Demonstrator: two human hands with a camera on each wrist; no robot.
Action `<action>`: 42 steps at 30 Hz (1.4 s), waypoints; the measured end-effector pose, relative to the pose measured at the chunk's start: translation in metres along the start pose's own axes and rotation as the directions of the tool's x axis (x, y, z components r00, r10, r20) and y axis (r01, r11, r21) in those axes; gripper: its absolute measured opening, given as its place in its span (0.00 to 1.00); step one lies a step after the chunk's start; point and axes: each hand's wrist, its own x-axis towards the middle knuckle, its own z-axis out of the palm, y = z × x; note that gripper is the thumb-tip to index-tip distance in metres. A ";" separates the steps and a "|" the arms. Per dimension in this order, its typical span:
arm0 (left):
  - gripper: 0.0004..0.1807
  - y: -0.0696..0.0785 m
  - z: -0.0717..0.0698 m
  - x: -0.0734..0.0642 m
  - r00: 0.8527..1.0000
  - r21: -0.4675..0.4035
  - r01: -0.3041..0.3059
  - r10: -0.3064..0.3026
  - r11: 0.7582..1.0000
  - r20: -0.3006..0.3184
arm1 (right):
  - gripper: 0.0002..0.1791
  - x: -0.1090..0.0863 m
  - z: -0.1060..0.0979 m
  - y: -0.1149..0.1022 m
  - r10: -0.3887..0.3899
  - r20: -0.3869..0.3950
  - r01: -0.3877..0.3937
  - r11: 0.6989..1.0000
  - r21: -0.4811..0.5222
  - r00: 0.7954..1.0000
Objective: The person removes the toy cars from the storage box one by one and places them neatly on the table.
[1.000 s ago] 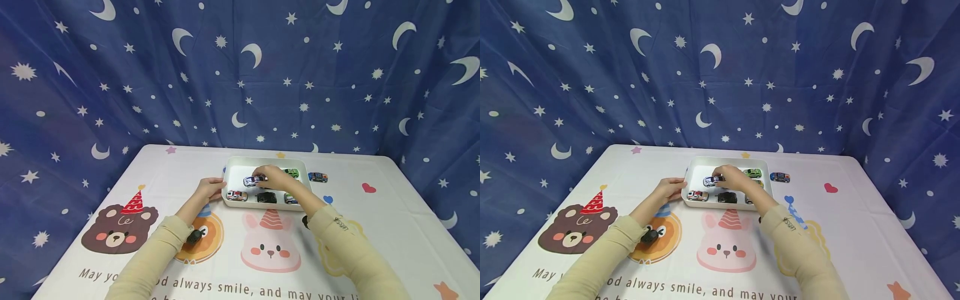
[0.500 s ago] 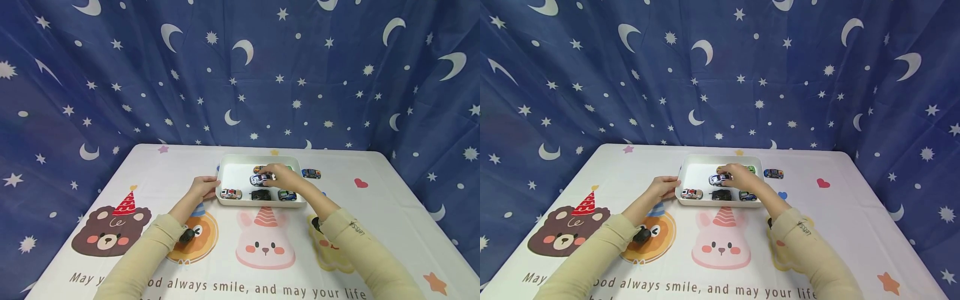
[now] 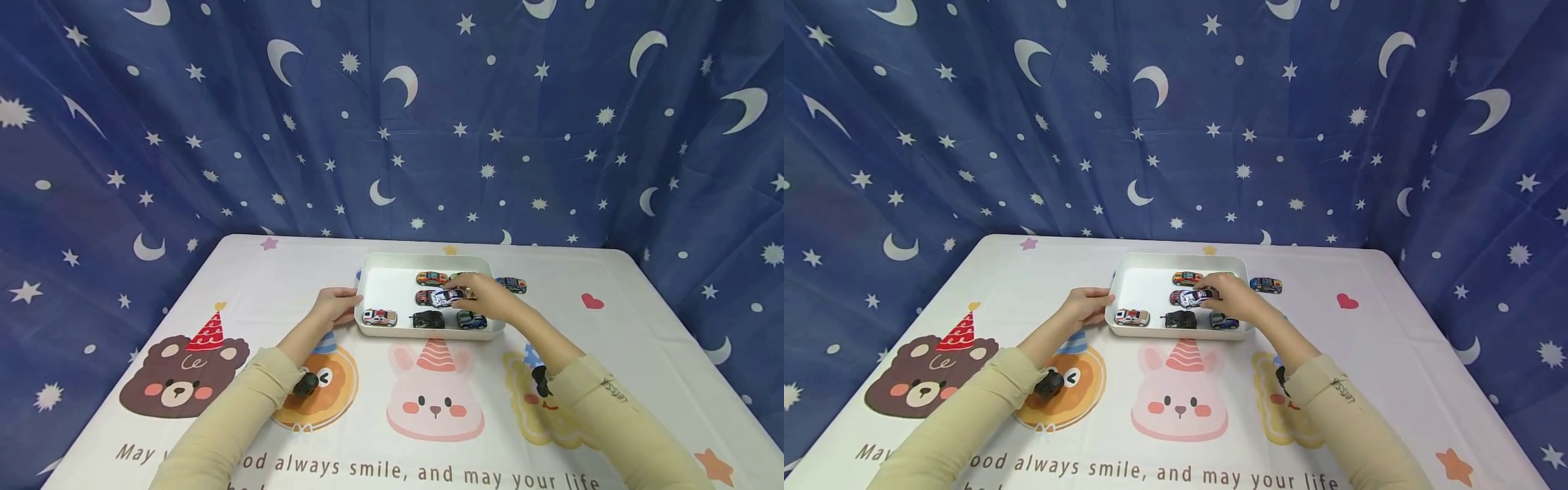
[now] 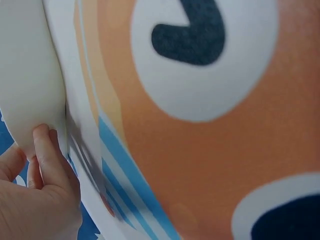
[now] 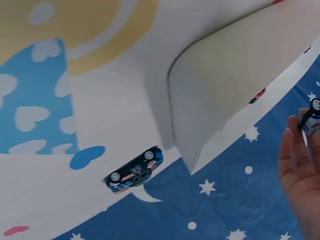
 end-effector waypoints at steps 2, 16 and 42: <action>0.21 0.000 0.000 0.000 1.000 0.000 -0.003 0.003 1.000 -0.001 | 0.19 -0.003 -0.002 0.001 0.025 0.004 -0.025 1.000 0.000 1.000; 0.21 -0.002 -0.002 -0.001 1.000 0.014 0.002 -0.002 1.000 -0.006 | 0.19 -0.031 -0.005 0.025 0.072 -0.066 -0.070 0.997 0.033 0.995; 0.20 -0.004 -0.001 0.004 1.000 -0.006 -0.014 0.014 1.000 -0.023 | 0.20 -0.080 -0.015 0.063 0.233 -0.148 -0.232 0.972 0.027 0.961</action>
